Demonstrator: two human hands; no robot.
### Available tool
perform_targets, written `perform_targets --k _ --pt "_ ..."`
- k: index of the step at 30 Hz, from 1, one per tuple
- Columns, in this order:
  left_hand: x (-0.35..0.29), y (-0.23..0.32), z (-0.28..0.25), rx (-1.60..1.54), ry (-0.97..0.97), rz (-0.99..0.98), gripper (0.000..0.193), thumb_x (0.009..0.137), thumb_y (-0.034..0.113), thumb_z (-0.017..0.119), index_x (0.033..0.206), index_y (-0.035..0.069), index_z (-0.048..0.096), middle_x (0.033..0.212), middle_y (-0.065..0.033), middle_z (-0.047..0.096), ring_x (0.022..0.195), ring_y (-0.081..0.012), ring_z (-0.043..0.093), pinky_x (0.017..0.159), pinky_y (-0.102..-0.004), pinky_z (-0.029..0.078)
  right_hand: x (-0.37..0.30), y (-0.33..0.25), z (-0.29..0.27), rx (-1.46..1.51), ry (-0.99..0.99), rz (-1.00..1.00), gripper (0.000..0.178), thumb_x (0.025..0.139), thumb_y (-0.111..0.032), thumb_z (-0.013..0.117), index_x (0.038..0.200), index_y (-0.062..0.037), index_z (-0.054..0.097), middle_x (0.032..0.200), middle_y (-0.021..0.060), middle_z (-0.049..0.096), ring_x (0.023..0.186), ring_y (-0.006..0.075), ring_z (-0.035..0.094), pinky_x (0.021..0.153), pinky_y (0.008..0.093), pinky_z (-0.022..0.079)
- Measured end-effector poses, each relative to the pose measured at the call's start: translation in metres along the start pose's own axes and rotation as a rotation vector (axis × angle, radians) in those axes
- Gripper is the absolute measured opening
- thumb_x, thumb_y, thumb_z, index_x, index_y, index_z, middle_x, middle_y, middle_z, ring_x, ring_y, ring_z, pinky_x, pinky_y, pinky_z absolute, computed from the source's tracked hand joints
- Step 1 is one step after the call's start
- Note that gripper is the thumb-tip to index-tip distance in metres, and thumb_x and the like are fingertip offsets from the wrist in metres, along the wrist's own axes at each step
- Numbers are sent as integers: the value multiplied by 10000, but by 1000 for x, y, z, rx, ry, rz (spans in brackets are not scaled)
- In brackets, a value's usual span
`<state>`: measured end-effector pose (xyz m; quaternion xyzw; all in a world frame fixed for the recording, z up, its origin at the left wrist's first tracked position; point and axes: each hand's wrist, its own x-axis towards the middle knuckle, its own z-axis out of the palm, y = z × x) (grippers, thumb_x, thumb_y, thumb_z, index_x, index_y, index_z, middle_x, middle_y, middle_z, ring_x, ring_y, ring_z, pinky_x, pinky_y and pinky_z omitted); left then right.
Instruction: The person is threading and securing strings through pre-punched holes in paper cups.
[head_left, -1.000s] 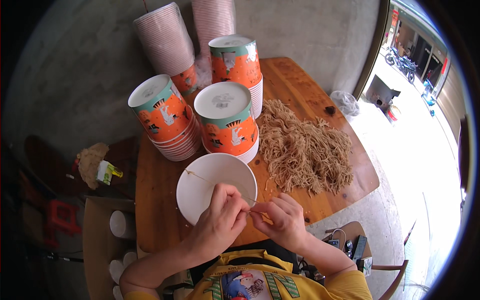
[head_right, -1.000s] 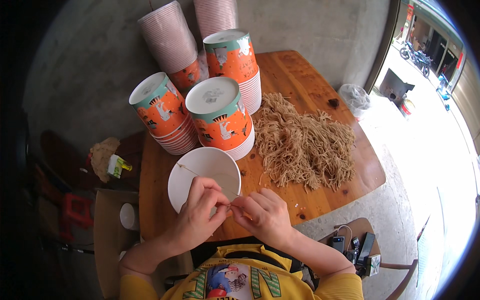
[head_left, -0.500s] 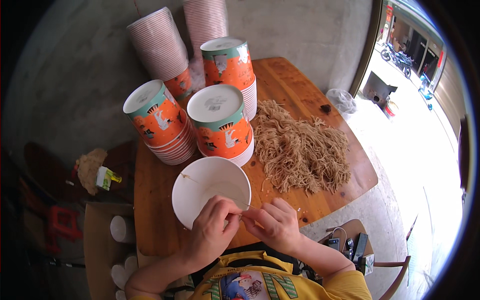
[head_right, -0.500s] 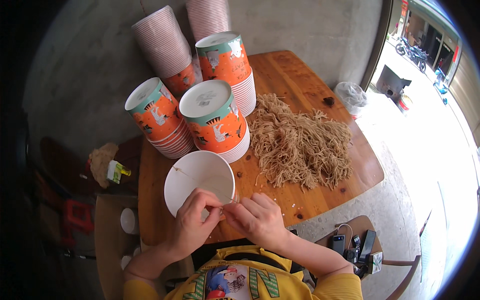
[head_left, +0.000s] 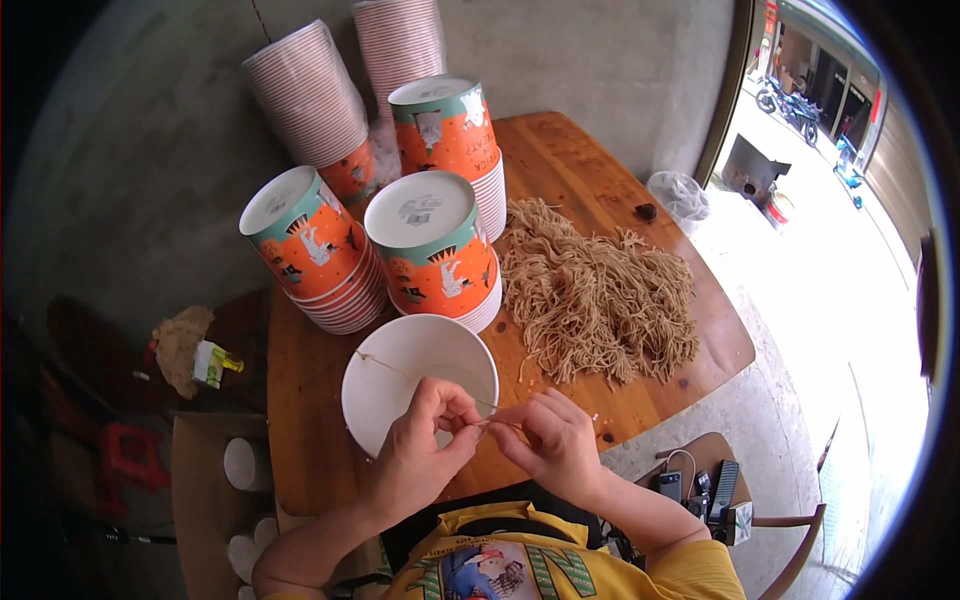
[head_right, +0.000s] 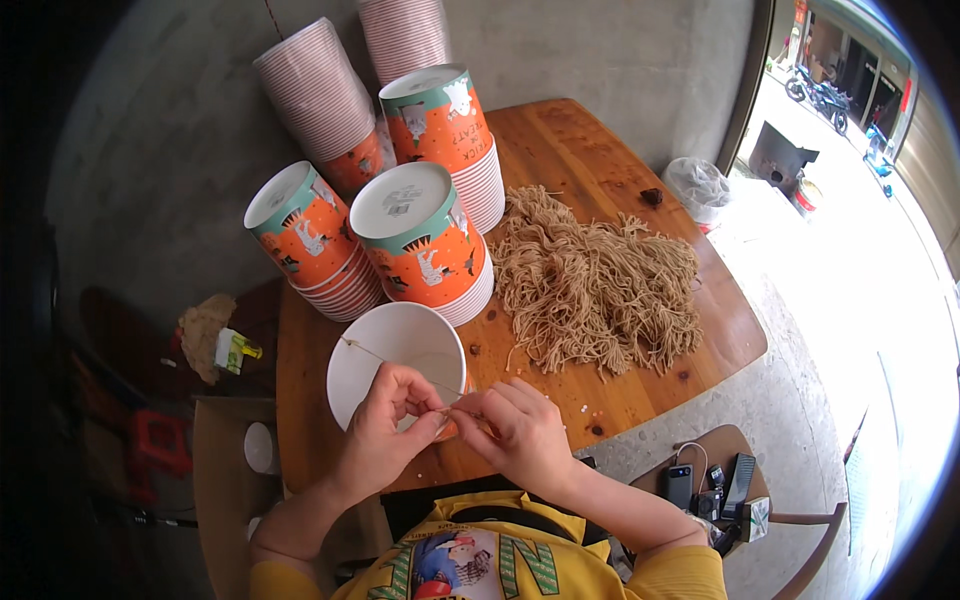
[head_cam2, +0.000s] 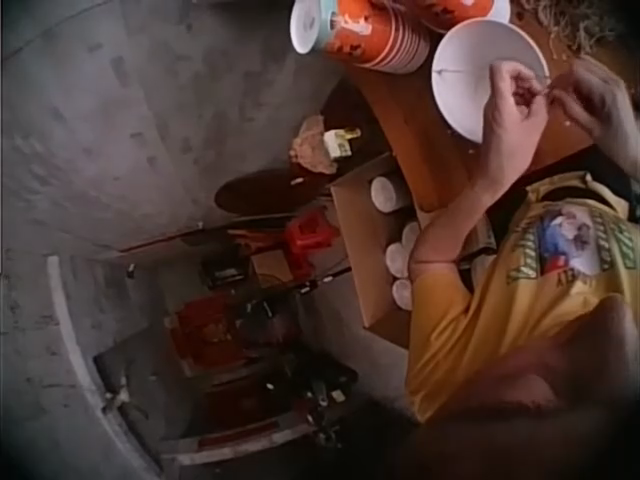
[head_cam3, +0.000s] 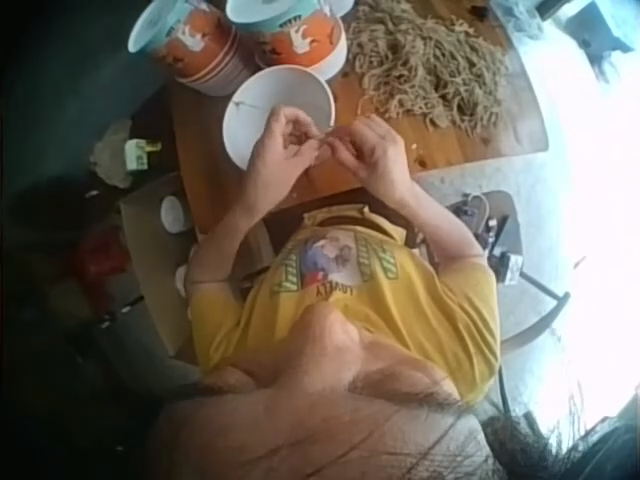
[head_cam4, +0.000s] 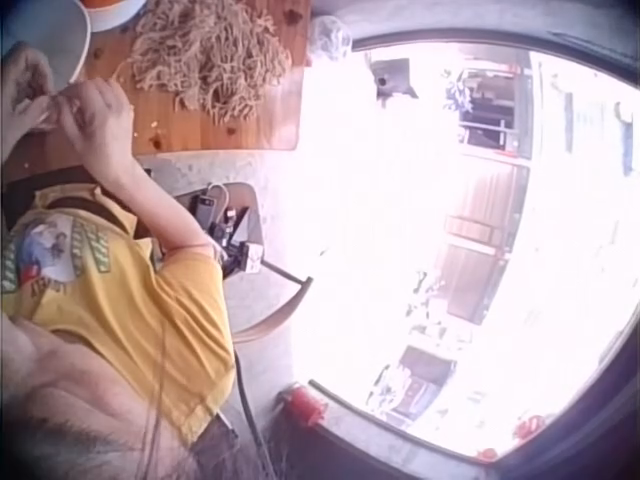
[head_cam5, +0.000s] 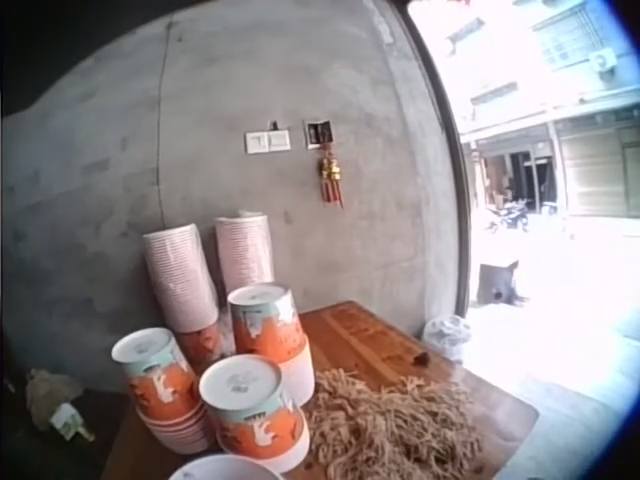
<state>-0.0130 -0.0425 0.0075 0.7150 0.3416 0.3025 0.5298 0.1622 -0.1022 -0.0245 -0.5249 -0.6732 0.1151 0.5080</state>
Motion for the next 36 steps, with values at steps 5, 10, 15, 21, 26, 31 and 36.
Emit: perform_targets --k 5,10,15,21,26,31,36 --pt "4 0 -2 -50 -50 -20 359 882 -26 624 1181 26 431 909 -61 611 847 -125 613 789 -279 508 0 -2 1 64 8 114 153 791 -88 745 920 -87 662 686 43 567 588 219 524 533 334 438" --pt "8 4 -3 -78 -76 -116 387 894 -2 628 1223 34 429 919 -54 613 847 -117 605 788 -269 498 -1 4 1 48 40 126 216 793 -81 746 986 -103 650 695 30 569 582 203 527 521 328 430" --pt "13 8 -3 -100 -113 -173 390 898 13 638 1228 42 434 916 -50 617 846 -108 592 782 -263 490 2 16 -4 -182 56 -227 253 761 -99 758 987 -137 650 663 -2 508 570 174 480 501 314 406" --pt "13 6 -4 -85 -127 -185 384 914 26 632 1241 42 432 912 -51 617 842 -109 591 774 -263 492 7 16 -12 -318 -48 -370 195 761 -100 730 925 -141 632 656 -3 459 579 169 463 500 312 403" --pt "11 4 -2 -24 -143 -116 414 916 10 622 1276 45 421 922 -54 602 828 -115 591 771 -278 499 10 18 -9 -251 -59 -332 192 751 -95 732 908 -136 630 680 -12 504 588 174 490 515 317 426" --pt "10 9 0 101 -146 -11 460 906 -14 615 1311 46 405 927 -63 585 817 -128 591 747 -296 508 7 23 0 -6 -47 -222 226 720 -20 732 916 -97 653 677 2 526 551 165 503 476 288 388" --pt "9 6 -1 154 -116 -47 301 910 16 612 1176 26 471 888 -78 593 784 -147 604 708 -302 510 3 21 -2 296 -75 180 101 848 0 676 933 -34 634 756 27 584 602 47 537 524 208 422"
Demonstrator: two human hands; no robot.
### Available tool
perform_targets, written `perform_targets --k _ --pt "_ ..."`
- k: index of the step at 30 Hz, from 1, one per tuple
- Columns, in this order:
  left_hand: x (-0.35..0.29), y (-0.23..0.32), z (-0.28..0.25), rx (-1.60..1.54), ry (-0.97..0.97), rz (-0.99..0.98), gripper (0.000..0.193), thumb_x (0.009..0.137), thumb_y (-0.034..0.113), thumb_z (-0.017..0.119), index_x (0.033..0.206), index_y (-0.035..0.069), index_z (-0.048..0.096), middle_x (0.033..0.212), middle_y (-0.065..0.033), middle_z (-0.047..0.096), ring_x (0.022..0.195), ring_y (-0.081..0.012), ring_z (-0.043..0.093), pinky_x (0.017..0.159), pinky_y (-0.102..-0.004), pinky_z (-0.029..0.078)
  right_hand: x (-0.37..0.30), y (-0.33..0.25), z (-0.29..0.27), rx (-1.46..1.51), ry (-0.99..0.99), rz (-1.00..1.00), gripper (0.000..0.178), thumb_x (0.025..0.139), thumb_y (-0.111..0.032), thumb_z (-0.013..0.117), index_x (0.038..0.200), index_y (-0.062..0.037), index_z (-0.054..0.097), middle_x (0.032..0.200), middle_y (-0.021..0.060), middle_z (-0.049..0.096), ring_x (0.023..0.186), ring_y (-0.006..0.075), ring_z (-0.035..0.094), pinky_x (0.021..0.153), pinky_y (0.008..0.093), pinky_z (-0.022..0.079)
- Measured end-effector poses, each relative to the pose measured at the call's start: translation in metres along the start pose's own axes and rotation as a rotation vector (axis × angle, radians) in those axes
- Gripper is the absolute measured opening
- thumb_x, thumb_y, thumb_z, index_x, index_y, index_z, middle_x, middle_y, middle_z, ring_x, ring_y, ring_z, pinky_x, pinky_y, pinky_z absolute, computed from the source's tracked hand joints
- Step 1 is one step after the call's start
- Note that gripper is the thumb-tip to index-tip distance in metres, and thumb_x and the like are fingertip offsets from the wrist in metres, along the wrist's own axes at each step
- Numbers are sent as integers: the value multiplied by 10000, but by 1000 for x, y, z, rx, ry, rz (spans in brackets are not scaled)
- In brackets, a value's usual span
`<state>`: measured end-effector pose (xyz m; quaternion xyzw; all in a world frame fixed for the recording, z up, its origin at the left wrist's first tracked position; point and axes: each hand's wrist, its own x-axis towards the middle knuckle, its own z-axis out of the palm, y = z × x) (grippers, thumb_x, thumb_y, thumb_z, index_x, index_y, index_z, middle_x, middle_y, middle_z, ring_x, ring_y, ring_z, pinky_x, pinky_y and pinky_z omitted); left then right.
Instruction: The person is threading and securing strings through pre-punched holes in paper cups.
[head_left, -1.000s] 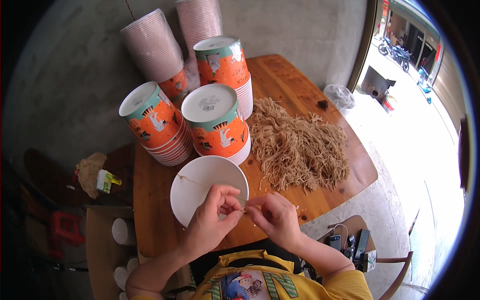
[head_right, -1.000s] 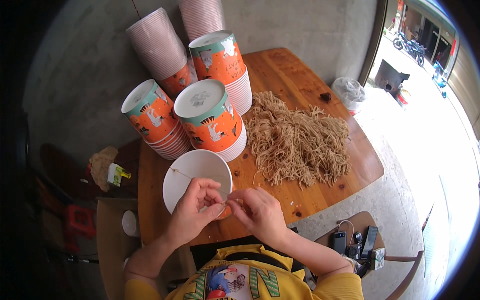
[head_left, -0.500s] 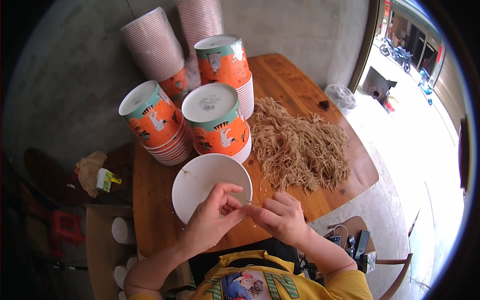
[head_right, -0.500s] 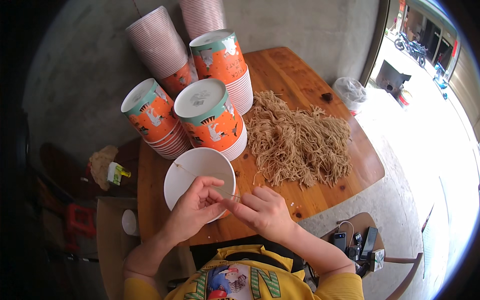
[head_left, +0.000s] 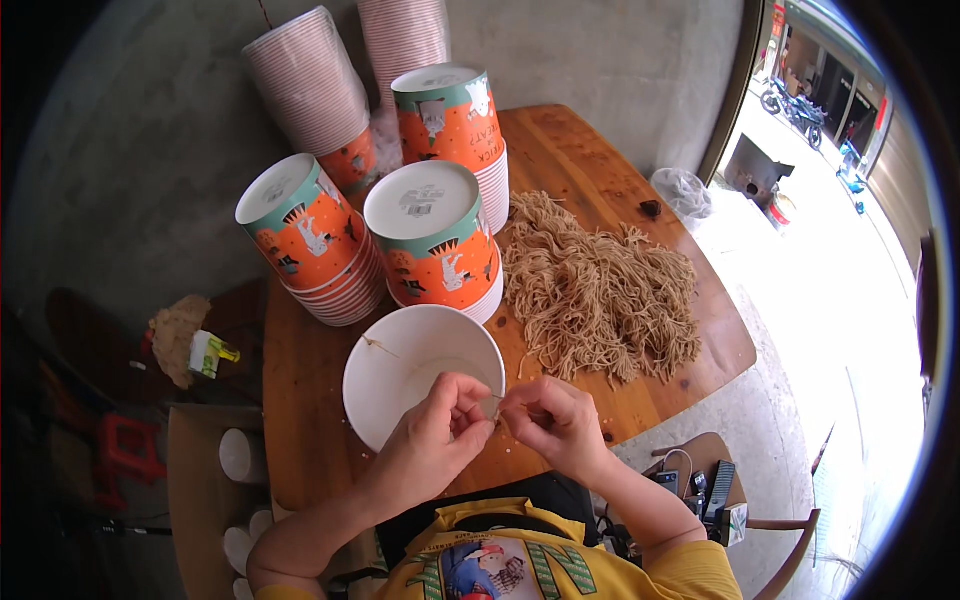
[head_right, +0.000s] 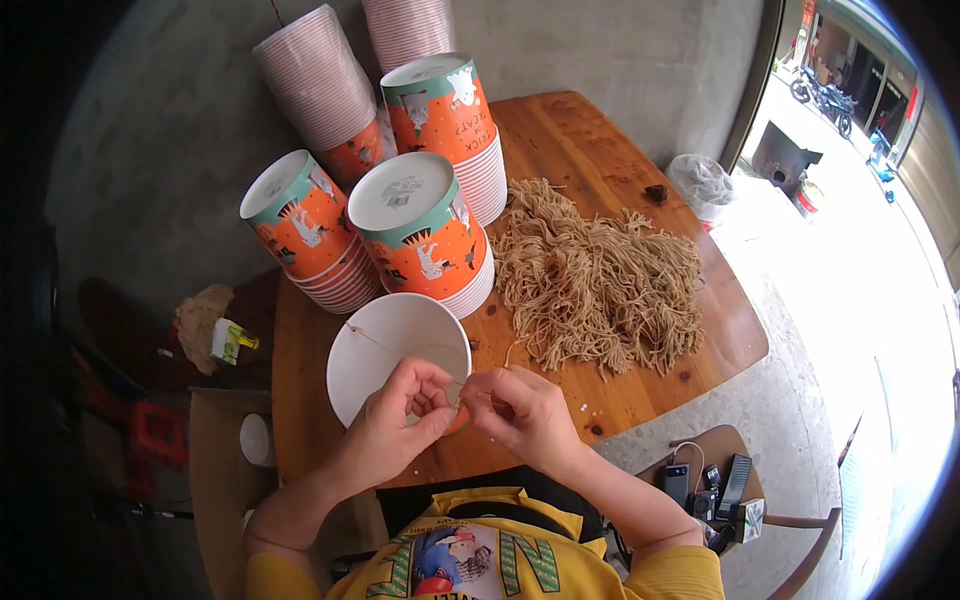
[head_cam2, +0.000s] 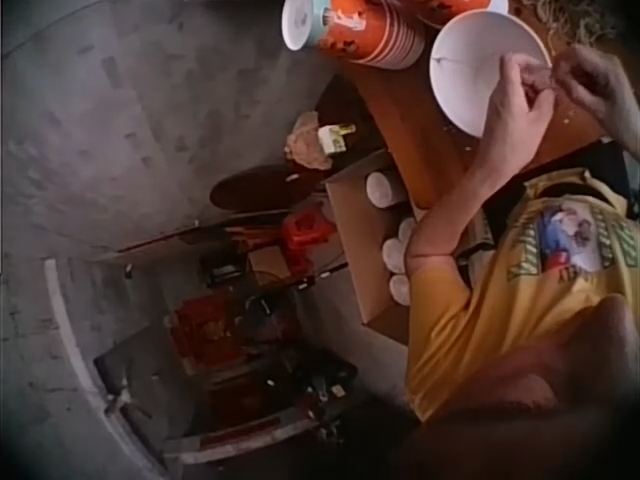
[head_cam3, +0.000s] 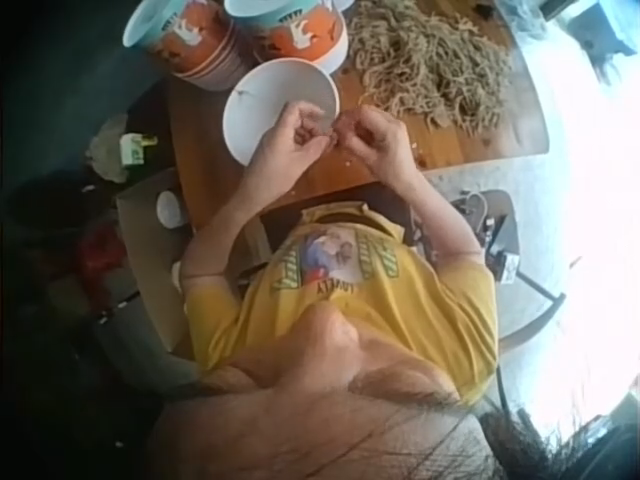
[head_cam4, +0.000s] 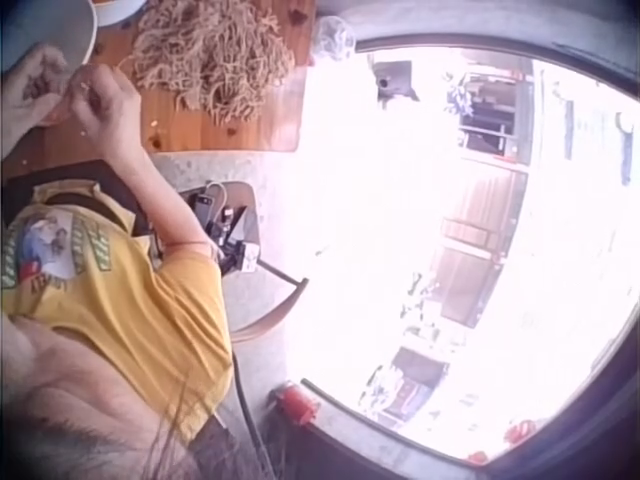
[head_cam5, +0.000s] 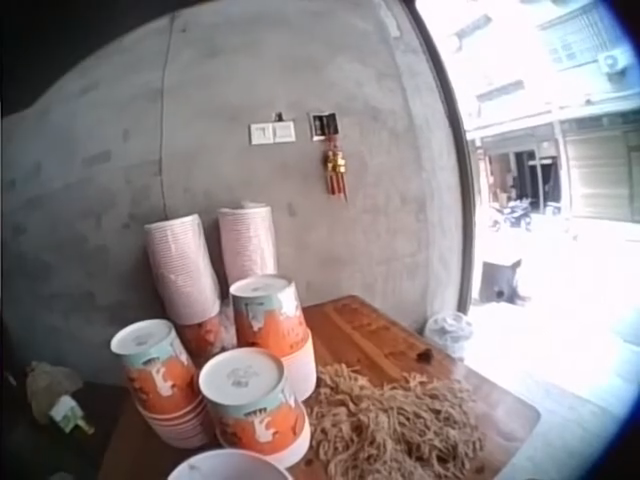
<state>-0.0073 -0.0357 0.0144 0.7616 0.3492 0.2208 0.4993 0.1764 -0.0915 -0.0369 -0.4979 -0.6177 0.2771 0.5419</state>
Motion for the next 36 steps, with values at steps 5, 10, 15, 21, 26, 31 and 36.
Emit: perform_targets --k 5,10,15,21,26,31,36 --pt "3 4 0 27 -4 8 136 914 47 617 1019 13 538 909 -64 601 804 -131 592 727 -290 497 -1 1 1 61 9 46 80 868 8 655 934 -26 627 777 5 601 642 20 523 551 191 428" --pt "4 4 -2 30 -8 -20 103 915 41 604 1009 26 563 927 -25 605 826 -98 575 759 -264 489 0 2 2 149 24 102 67 885 6 638 941 -16 610 776 -21 593 661 4 497 565 179 415" --pt "4 -3 -2 25 -11 -28 116 920 40 600 1033 30 579 918 -2 587 797 -56 541 733 -233 474 0 2 2 204 29 151 68 896 0 628 954 -17 596 768 -35 577 646 0 467 569 174 392" --pt "4 -3 1 -95 8 -28 204 906 29 604 1098 29 537 845 -21 557 732 -84 532 674 -260 478 1 6 -2 123 -12 67 127 886 -48 640 1010 -32 618 761 31 590 642 65 566 563 236 467" --pt "3 -8 2 -152 25 -38 252 908 34 611 1119 32 472 873 -29 566 768 -86 548 702 -256 480 11 -15 -14 -59 -134 -37 192 841 -80 696 1025 -64 641 714 24 535 632 130 526 576 279 439" --pt "4 -10 5 -179 27 -40 262 908 36 614 1113 31 451 885 -43 571 788 -103 568 719 -258 480 15 -1 -15 -272 -85 -348 237 769 -103 758 988 -111 669 681 15 494 605 186 500 552 314 418" --pt "1 -3 5 50 68 94 259 880 -29 597 1084 21 445 873 -61 562 783 -141 584 705 -284 495 20 -8 -26 -614 -79 -594 227 705 -79 762 905 -105 658 667 11 493 601 193 503 545 324 427"
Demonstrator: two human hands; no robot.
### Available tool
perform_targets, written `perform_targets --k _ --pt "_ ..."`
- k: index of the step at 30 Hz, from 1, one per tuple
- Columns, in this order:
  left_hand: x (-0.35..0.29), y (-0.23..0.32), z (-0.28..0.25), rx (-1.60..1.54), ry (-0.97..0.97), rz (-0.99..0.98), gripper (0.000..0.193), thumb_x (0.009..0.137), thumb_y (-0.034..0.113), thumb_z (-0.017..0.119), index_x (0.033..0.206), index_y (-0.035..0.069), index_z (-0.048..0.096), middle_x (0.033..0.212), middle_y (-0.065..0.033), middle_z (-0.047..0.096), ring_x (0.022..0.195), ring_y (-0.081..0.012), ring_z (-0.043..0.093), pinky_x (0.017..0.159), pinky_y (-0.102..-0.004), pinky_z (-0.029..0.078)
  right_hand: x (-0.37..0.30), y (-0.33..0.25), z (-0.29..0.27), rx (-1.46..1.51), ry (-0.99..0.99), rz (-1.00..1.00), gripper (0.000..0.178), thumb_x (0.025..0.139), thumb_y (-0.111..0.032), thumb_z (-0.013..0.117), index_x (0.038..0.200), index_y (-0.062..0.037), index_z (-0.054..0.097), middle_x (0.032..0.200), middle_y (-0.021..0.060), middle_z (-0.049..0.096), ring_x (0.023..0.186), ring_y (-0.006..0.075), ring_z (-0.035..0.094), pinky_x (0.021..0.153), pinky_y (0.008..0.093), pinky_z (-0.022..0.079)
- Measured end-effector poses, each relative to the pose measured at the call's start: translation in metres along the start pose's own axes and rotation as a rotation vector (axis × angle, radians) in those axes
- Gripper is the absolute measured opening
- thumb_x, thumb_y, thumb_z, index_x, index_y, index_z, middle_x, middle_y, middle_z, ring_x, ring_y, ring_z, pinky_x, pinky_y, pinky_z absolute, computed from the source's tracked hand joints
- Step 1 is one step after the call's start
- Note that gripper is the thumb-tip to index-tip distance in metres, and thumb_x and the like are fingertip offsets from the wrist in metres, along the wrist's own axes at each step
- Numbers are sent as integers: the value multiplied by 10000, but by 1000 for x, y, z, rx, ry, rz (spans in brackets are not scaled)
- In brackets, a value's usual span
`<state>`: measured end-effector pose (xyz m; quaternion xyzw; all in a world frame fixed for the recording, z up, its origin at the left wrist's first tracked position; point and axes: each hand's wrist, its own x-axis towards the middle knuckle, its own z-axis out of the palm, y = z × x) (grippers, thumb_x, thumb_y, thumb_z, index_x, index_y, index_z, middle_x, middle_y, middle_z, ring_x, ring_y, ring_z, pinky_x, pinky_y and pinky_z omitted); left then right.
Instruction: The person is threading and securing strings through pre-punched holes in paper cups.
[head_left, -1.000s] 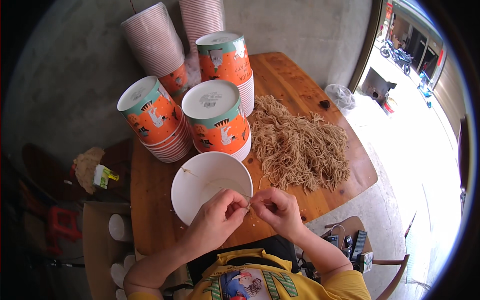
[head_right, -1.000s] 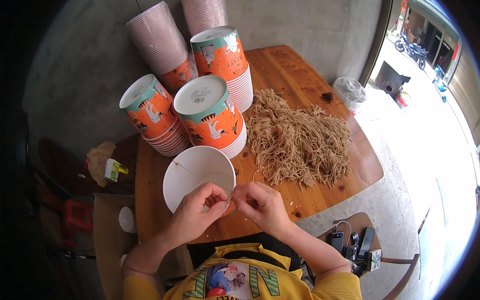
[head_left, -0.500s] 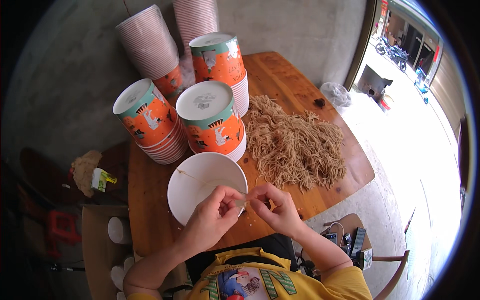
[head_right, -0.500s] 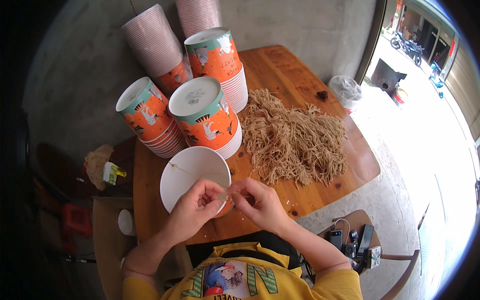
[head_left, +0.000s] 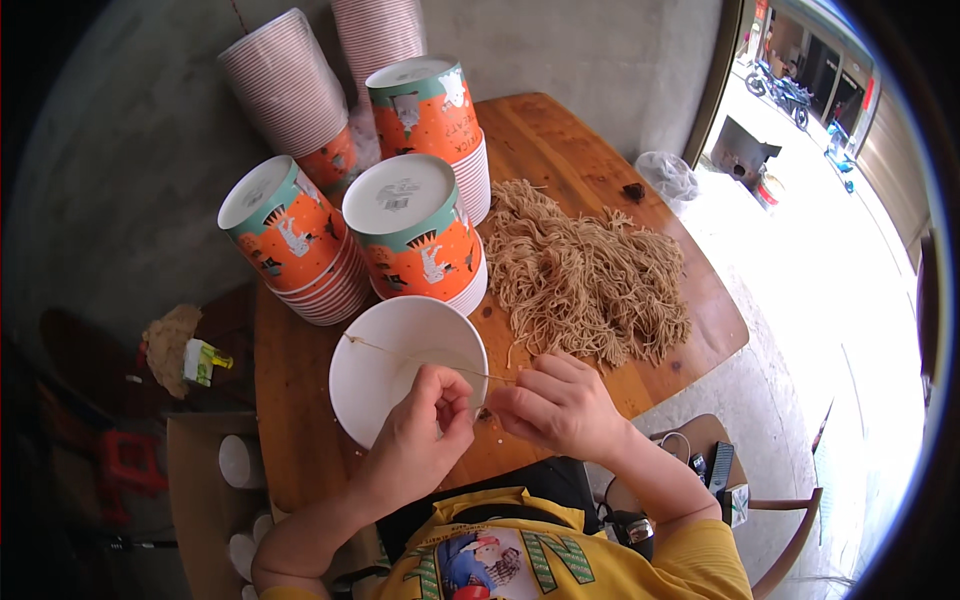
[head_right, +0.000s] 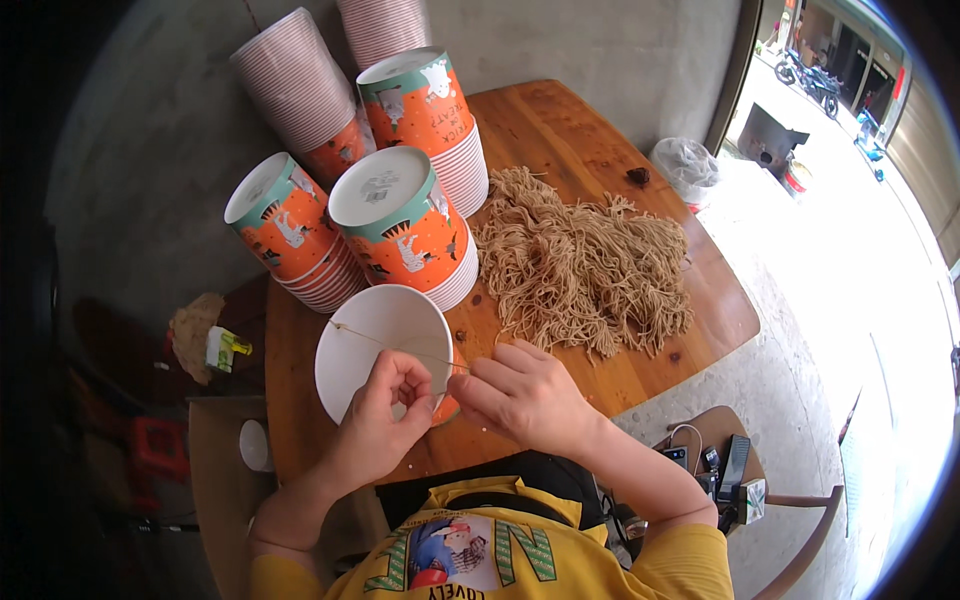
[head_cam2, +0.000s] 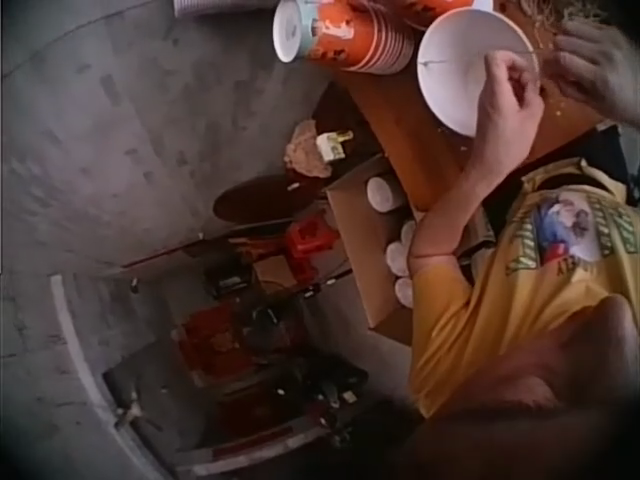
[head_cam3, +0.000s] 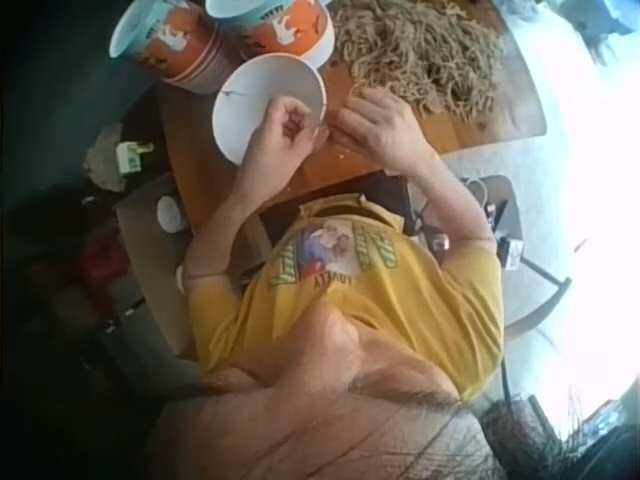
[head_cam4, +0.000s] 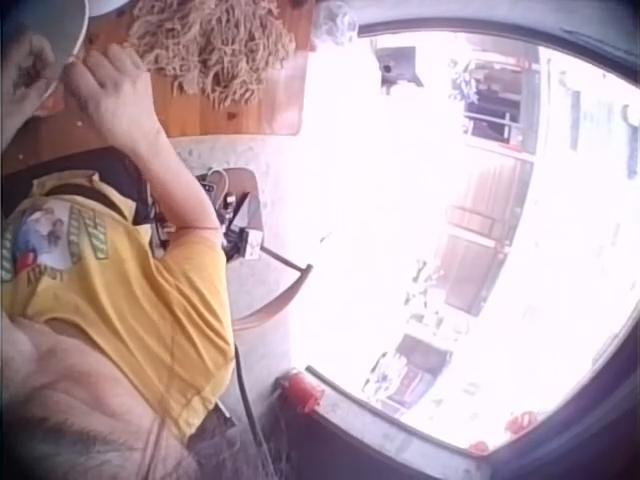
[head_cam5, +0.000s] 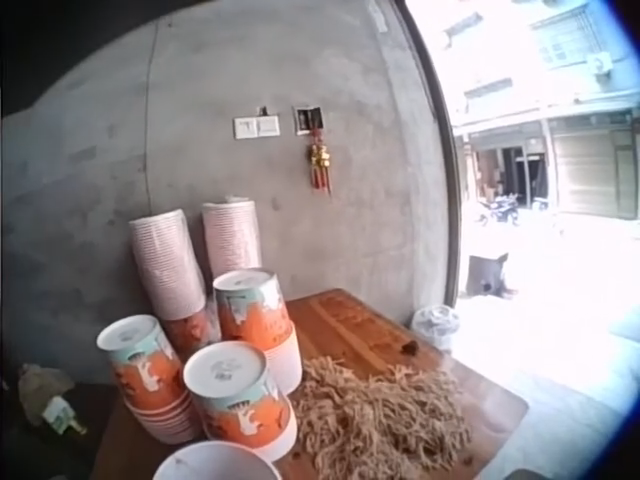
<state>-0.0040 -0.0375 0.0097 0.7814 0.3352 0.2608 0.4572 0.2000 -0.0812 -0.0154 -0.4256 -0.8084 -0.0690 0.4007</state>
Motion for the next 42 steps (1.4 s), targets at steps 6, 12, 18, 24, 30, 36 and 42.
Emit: perform_targets --k 6,12,18,24,30,36,42 --pt "-2 -2 0 -39 8 17 251 870 -48 586 1068 18 447 874 -64 562 770 -142 584 704 -287 499 -10 5 8 74 -6 26 232 721 -121 776 918 -98 654 694 12 530 614 196 512 552 332 440" --pt "-2 -4 -3 -69 14 17 247 875 -36 590 1085 12 470 881 -59 565 775 -131 581 706 -279 499 -14 1 2 160 -89 121 246 752 -158 756 955 -99 630 763 24 579 677 214 546 608 345 480" --pt "-1 9 -4 207 -11 61 239 841 -37 598 1066 23 543 883 -101 557 778 -228 597 723 -347 507 -8 -1 3 68 -34 47 217 737 -135 781 909 -121 648 696 7 558 604 193 510 560 326 440" --pt "2 4 0 313 40 244 156 820 -21 616 955 29 555 880 -128 524 838 -324 573 728 -428 492 5 -4 -3 48 14 -17 202 731 -100 766 868 -100 618 673 7 533 587 192 496 541 316 418" --pt "-2 6 -7 444 146 370 127 823 -36 588 923 29 543 877 -136 528 843 -337 574 716 -433 484 -3 6 0 117 -11 6 188 723 -45 730 840 -84 589 671 17 531 592 204 506 528 324 426" --pt "-8 12 -10 384 100 264 275 811 24 667 1063 44 557 948 -120 556 913 -310 592 769 -406 507 2 -2 -12 287 -52 170 178 757 -48 712 848 -82 562 723 37 579 640 231 569 596 346 471" --pt "-9 6 10 331 100 334 210 838 25 658 1014 33 542 949 -125 564 893 -321 601 745 -408 503 6 -15 -11 313 -17 183 173 743 -24 750 839 -70 613 716 15 599 610 178 560 536 309 465"
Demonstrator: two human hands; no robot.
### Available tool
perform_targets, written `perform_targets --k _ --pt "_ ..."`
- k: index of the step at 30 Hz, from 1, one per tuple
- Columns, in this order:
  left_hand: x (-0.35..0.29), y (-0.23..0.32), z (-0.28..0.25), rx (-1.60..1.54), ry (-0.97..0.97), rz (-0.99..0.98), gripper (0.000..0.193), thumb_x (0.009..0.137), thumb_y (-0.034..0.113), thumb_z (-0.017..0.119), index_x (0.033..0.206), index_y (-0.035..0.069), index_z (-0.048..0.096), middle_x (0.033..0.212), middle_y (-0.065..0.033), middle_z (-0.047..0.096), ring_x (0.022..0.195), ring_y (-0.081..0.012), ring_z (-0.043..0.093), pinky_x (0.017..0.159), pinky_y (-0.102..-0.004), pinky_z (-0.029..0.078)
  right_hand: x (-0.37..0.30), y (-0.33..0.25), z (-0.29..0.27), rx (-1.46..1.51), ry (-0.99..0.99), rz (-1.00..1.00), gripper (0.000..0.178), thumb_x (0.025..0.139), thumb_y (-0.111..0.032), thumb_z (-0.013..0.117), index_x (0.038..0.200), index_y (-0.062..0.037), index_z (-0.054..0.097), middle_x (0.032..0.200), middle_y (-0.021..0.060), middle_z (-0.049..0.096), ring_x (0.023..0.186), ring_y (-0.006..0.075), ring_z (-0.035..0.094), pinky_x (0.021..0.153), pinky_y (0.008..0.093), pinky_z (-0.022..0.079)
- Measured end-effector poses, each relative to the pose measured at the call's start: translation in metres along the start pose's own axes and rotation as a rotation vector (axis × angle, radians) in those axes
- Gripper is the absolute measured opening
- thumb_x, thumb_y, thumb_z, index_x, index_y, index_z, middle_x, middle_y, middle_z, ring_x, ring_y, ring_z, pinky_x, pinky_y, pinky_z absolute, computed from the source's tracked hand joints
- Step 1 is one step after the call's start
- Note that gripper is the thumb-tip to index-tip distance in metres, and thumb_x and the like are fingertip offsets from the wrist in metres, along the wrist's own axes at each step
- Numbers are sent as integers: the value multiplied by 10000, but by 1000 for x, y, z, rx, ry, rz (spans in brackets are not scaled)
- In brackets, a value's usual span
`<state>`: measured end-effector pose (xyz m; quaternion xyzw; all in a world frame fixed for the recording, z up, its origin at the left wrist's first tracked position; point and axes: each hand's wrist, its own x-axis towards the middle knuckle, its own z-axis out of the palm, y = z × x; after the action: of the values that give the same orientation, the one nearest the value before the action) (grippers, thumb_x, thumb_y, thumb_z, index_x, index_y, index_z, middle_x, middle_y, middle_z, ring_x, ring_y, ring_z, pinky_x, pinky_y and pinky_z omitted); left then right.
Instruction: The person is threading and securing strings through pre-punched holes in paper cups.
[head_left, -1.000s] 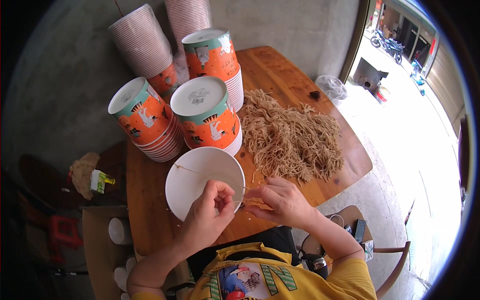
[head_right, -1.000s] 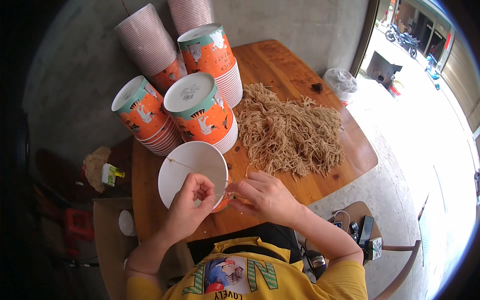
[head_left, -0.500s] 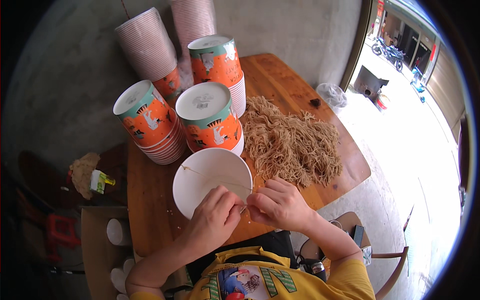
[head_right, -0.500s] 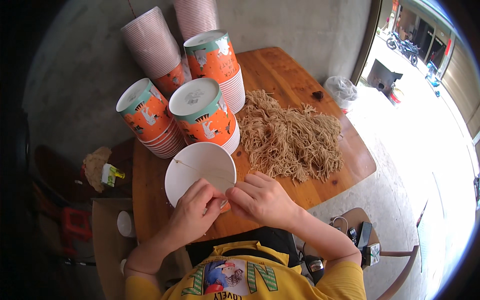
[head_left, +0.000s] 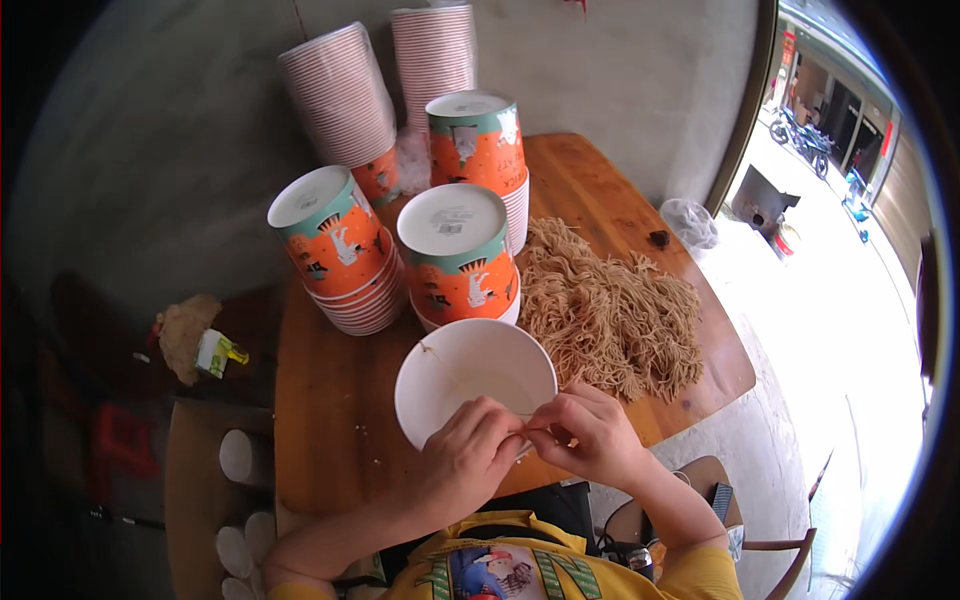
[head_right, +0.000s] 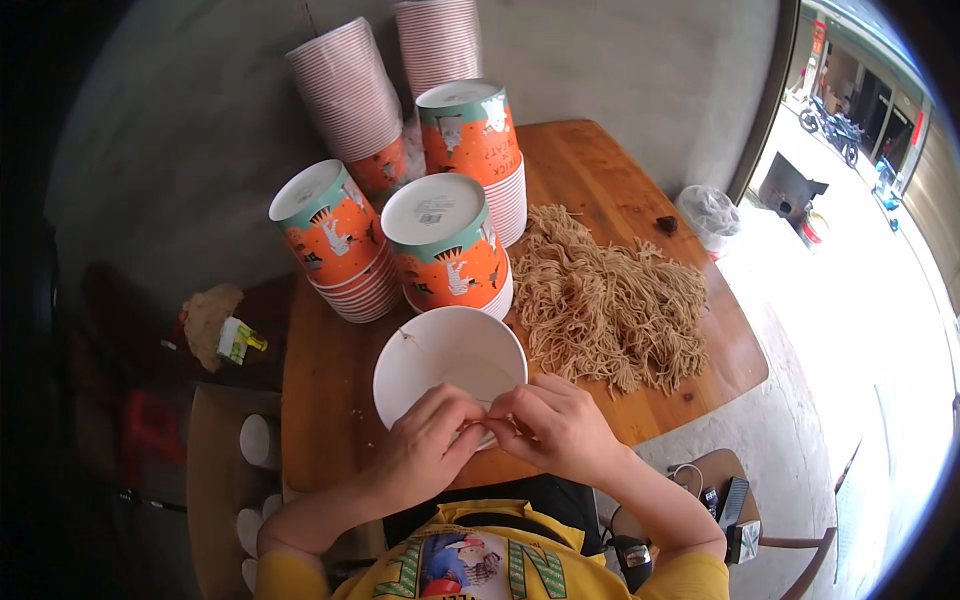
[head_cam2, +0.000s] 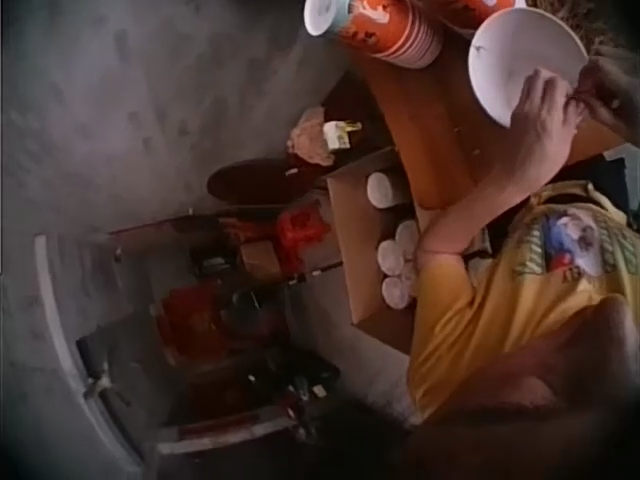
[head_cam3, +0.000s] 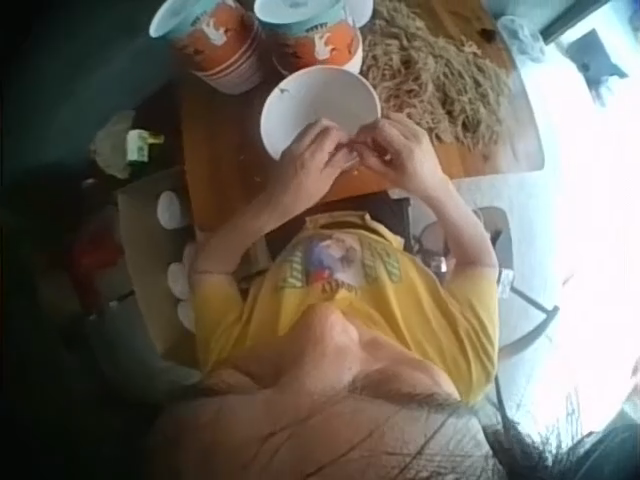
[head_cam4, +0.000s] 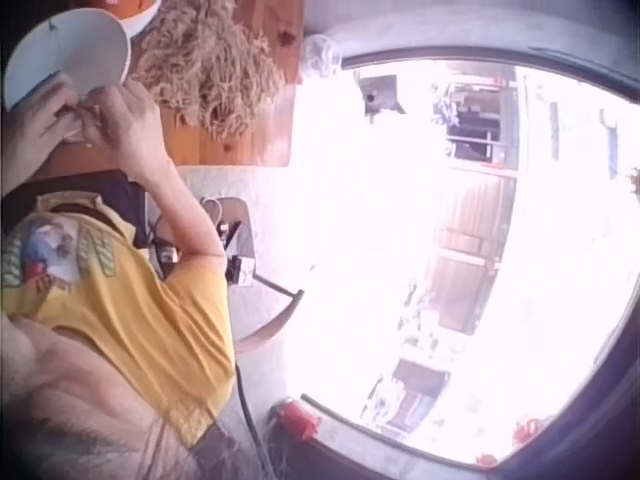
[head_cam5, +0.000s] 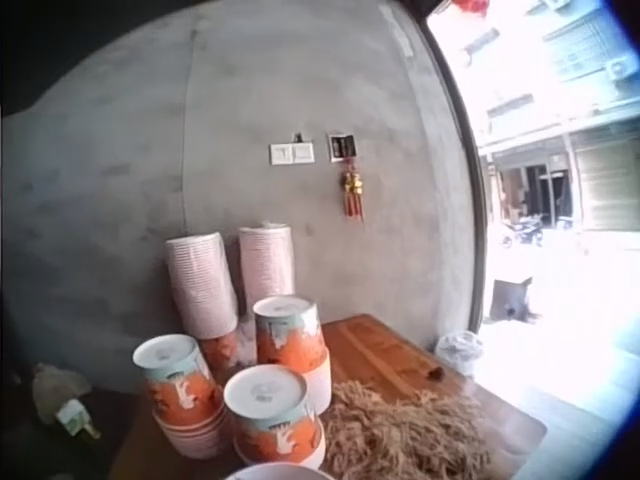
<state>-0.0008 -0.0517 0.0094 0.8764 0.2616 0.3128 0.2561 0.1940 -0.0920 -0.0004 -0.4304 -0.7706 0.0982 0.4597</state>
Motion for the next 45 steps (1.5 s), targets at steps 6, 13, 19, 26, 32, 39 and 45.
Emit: perform_targets --k 6,13,19,26,32,39,45 --pt "-3 2 1 -14 15 -40 163 851 30 652 977 34 549 934 -115 570 847 -299 617 704 -381 514 -2 -2 -1 -3 -54 2 177 767 -73 737 865 -76 590 752 27 622 653 217 594 586 327 475" --pt "1 5 -5 -77 -75 -59 226 858 90 688 1052 27 589 928 -119 609 817 -260 652 688 -341 530 -6 -4 -10 -68 -50 -33 165 789 -96 742 901 -75 624 764 28 622 660 217 595 589 340 495" --pt "7 6 3 -11 -78 -60 158 855 161 694 962 76 616 813 -91 651 739 -278 661 627 -385 522 -13 -4 -22 -172 -66 -36 175 787 -116 748 916 -74 637 743 19 612 658 205 596 582 329 493" --pt "14 8 12 -154 -92 -101 152 817 83 690 937 61 599 843 -86 619 748 -285 637 645 -382 521 -16 -9 -24 -212 -61 -45 204 767 -104 754 924 -76 628 736 20 604 616 199 568 558 326 481" --pt "22 10 11 20 -97 25 173 773 61 694 849 55 538 823 -79 575 796 -278 616 672 -387 508 -24 -9 -28 -322 -88 -33 237 730 -81 732 921 -83 592 710 10 553 620 193 559 559 324 476" --pt "16 9 10 113 -28 156 187 760 38 706 809 52 526 778 -93 550 721 -304 603 626 -398 493 -27 -19 -23 -331 -162 24 218 733 -83 705 910 -86 578 707 8 535 660 207 573 588 339 496" --pt "-10 4 -12 79 -43 -56 195 802 162 756 897 73 611 778 -52 650 718 -258 649 635 -366 504 -9 -3 -42 -336 -226 -26 239 769 -108 709 993 -84 630 849 40 551 774 215 563 609 349 507"
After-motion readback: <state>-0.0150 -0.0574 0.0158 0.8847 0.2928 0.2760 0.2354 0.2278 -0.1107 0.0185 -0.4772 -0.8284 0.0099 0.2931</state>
